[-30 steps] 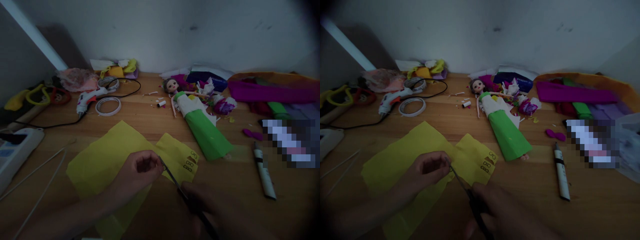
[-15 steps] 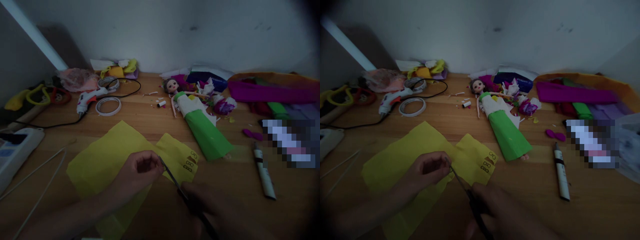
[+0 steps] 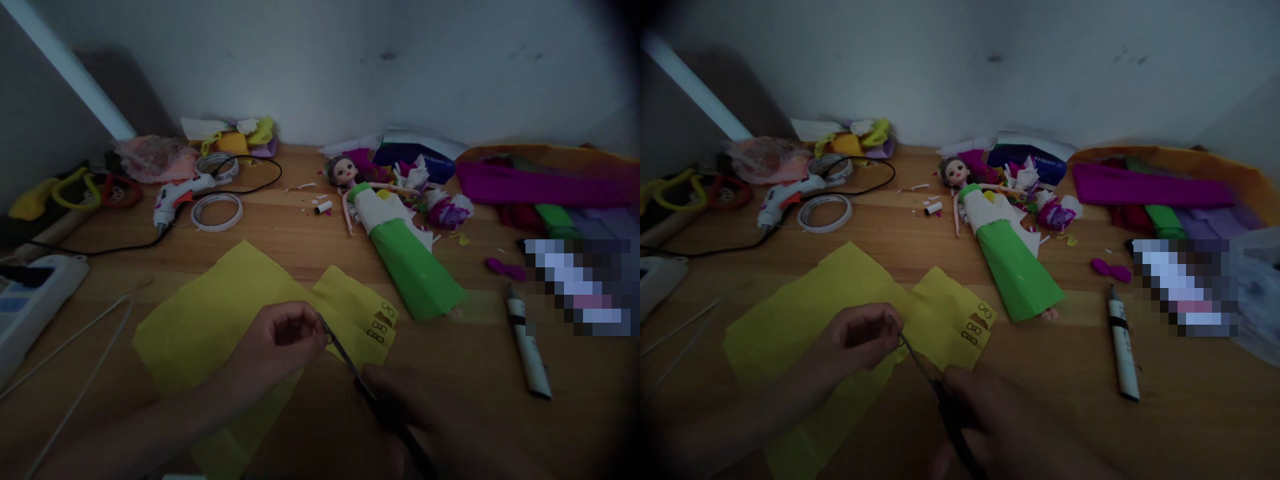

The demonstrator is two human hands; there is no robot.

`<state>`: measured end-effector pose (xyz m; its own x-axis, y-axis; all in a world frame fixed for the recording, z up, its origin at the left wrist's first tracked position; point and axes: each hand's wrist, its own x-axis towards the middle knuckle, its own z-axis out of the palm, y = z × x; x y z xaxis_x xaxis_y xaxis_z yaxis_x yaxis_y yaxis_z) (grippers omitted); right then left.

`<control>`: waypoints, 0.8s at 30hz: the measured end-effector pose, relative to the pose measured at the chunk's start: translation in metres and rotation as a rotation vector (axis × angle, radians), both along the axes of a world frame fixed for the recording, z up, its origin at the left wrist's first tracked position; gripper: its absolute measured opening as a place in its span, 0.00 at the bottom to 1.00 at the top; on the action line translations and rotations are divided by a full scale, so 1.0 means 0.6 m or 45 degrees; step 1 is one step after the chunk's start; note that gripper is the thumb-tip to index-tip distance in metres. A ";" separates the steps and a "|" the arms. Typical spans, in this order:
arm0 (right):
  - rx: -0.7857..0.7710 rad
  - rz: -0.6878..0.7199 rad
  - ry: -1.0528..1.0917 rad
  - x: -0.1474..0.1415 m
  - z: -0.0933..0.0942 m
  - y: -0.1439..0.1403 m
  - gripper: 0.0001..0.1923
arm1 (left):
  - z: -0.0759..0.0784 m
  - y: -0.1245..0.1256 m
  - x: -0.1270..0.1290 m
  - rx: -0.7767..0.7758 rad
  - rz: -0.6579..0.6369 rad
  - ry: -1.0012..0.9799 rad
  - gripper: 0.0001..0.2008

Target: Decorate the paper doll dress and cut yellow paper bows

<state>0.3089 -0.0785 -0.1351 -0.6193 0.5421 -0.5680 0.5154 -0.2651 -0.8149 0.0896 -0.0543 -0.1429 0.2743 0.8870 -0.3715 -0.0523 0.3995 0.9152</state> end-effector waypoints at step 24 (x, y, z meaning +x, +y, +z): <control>0.046 0.003 0.038 -0.002 0.003 0.002 0.04 | -0.016 -0.001 -0.005 0.072 0.010 -0.050 0.06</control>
<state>0.3078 -0.0774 -0.1334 -0.6369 0.5606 -0.5292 0.4914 -0.2337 -0.8390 0.0868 -0.0550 -0.1528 0.2805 0.9086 -0.3094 -0.0919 0.3463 0.9336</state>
